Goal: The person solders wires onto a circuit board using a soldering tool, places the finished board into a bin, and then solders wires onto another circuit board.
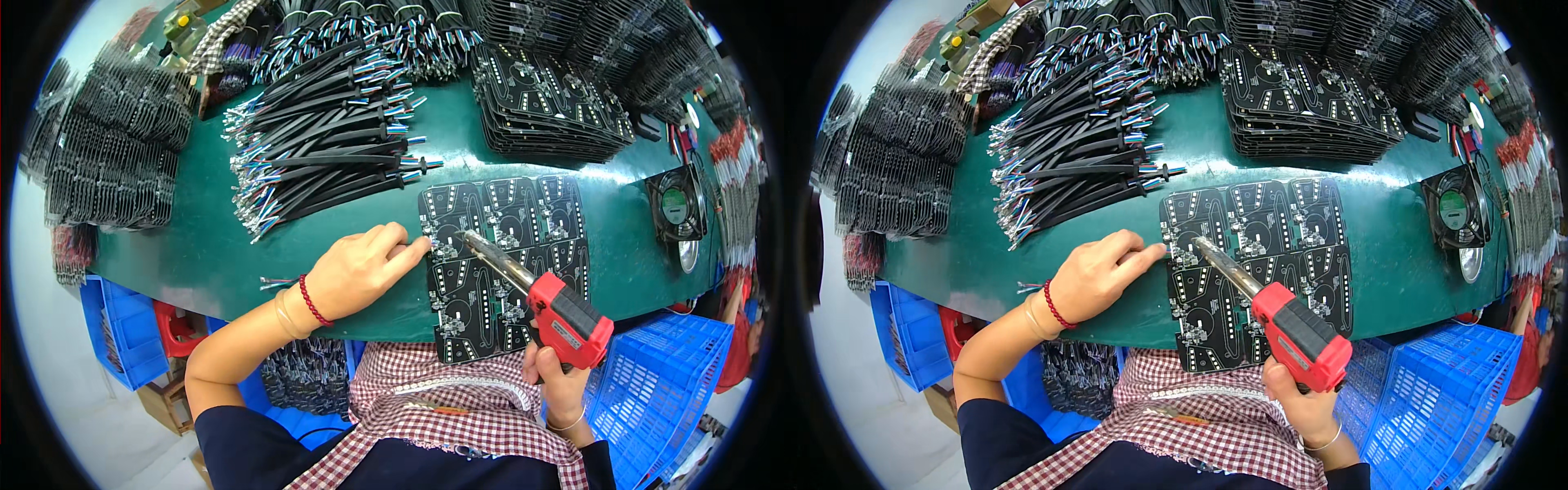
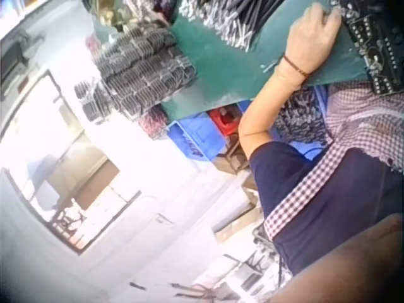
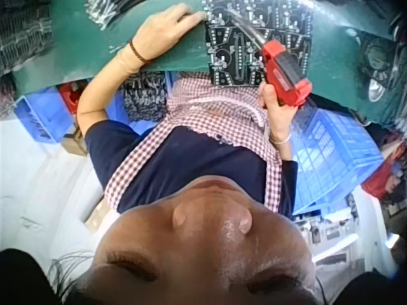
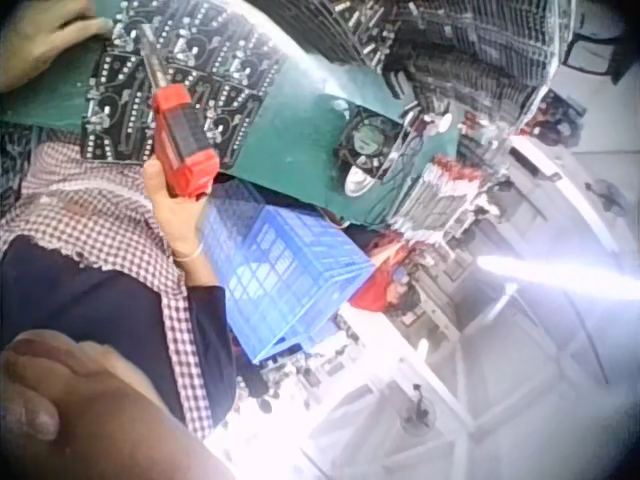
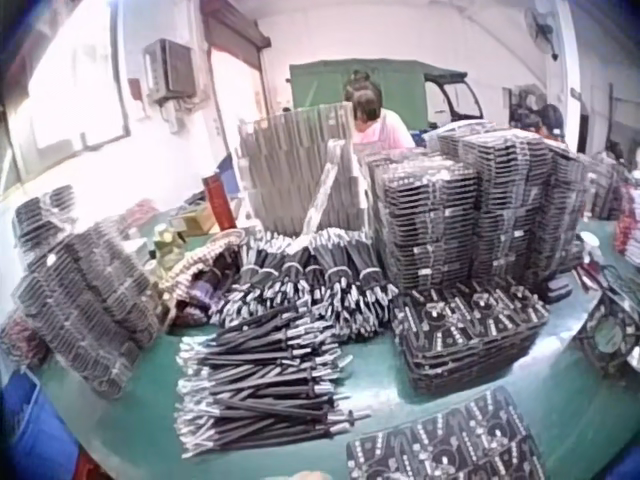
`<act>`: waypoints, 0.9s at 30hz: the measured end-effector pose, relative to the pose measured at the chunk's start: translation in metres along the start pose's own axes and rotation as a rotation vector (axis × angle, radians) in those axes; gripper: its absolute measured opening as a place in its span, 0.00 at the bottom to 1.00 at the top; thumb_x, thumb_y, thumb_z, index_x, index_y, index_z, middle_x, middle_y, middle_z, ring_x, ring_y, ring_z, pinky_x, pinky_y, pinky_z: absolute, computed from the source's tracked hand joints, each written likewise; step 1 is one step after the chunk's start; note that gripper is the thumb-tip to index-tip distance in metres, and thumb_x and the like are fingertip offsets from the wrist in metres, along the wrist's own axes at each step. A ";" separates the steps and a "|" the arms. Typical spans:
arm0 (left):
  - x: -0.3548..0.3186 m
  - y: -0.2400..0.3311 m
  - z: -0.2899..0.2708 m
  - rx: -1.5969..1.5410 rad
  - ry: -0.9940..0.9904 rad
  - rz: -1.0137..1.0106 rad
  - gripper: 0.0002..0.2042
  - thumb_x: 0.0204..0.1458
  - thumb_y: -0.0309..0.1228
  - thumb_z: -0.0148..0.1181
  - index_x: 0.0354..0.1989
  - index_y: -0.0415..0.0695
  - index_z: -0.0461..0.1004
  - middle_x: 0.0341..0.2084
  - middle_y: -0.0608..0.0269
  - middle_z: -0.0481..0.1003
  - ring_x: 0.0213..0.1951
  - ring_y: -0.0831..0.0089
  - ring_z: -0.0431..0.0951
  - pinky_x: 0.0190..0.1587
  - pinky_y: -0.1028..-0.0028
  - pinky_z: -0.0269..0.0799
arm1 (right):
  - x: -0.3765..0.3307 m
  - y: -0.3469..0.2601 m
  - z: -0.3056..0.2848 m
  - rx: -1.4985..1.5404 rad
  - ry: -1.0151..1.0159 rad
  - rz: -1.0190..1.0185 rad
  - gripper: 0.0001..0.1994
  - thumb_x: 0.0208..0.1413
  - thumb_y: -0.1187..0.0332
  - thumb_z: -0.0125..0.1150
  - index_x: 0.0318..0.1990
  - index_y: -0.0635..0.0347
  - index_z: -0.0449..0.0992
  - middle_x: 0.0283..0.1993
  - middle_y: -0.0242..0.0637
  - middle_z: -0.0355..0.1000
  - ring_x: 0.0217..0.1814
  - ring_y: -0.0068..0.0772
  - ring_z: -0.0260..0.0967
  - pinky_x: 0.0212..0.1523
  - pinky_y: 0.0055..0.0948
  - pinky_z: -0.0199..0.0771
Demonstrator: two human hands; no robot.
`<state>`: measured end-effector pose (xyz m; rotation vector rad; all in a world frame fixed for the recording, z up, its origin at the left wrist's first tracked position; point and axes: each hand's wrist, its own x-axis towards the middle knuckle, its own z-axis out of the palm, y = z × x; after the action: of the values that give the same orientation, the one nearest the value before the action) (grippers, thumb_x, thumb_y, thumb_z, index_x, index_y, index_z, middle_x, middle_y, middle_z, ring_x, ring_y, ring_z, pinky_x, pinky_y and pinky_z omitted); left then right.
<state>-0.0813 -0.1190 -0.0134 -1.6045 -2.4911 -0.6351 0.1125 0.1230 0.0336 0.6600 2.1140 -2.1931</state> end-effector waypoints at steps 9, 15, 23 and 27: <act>0.007 0.002 -0.002 -0.094 -0.019 -0.054 0.17 0.43 0.22 0.57 0.44 0.45 0.76 0.28 0.64 0.68 0.22 0.73 0.72 0.23 0.75 0.71 | 0.000 0.001 0.001 0.054 0.022 0.008 0.23 0.58 0.60 0.58 0.53 0.69 0.64 0.21 0.37 0.67 0.16 0.21 0.59 0.17 0.20 0.60; -0.001 -0.003 0.003 -0.046 -0.024 -0.012 0.18 0.43 0.21 0.57 0.45 0.46 0.76 0.29 0.64 0.67 0.26 0.73 0.73 0.24 0.75 0.71 | -0.001 0.006 0.005 0.053 0.012 0.023 0.23 0.58 0.60 0.59 0.52 0.69 0.65 0.20 0.37 0.66 0.16 0.21 0.59 0.17 0.20 0.59; 0.000 -0.003 0.009 -0.040 -0.007 -0.032 0.17 0.43 0.21 0.56 0.44 0.45 0.76 0.29 0.63 0.67 0.27 0.73 0.73 0.26 0.75 0.72 | 0.004 0.010 0.006 -0.048 -0.064 0.039 0.18 0.58 0.65 0.57 0.50 0.69 0.66 0.21 0.38 0.67 0.17 0.21 0.60 0.18 0.21 0.59; -0.001 -0.004 0.010 -0.059 -0.012 -0.057 0.15 0.44 0.22 0.56 0.43 0.44 0.76 0.29 0.63 0.67 0.27 0.72 0.74 0.27 0.74 0.72 | 0.002 0.012 0.003 -0.128 -0.048 0.063 0.06 0.54 0.74 0.60 0.37 0.65 0.73 0.29 0.31 0.71 0.28 0.21 0.67 0.30 0.24 0.69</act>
<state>-0.0835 -0.1172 -0.0239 -1.5665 -2.5583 -0.7147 0.1136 0.1196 0.0213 0.6485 2.1570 -2.0014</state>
